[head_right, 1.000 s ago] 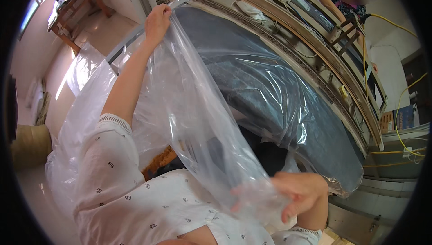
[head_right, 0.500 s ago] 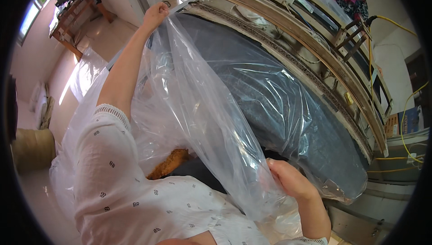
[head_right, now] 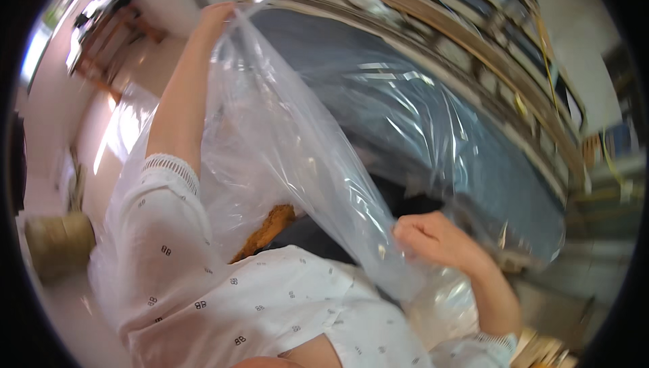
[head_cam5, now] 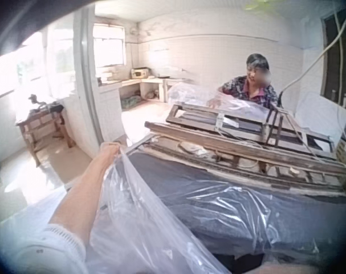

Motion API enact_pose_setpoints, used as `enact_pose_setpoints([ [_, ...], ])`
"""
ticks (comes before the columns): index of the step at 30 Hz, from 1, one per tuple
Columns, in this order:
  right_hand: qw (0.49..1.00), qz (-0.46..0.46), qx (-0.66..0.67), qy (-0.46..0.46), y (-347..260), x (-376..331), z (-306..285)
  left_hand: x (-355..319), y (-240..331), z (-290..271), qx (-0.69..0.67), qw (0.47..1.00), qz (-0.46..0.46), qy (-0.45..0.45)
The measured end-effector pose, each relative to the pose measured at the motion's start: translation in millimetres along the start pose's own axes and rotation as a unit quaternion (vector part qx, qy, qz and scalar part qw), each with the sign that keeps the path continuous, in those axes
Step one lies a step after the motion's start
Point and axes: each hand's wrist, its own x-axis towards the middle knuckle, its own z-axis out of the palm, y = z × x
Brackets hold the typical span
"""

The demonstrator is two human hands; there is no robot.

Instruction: The recorder is placing a large plastic sheet over a long industrial object or component on a workbench.

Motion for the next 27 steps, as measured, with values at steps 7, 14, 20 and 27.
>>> enact_pose_setpoints([
  [7, 0.889, 0.203, -0.390, 0.128, 111.1, -60.3, 35.0, 18.9, -83.7, 11.6, 0.244, 0.932, 0.129, 0.237],
  [14, 0.817, 0.334, -0.257, 0.393, 213.5, -210.8, 61.1, 4.5, -50.9, 33.6, 0.296, 0.923, 0.186, 0.158],
  [20, 0.268, 0.075, -0.521, 0.807, 93.6, -314.5, -8.5, -4.4, -45.2, 64.9, 0.315, 0.916, 0.193, 0.154],
  [27, 0.495, 0.254, -0.546, 0.626, 188.5, -194.7, -43.1, 2.0, -44.9, 51.7, 0.307, 0.924, 0.186, 0.130],
])
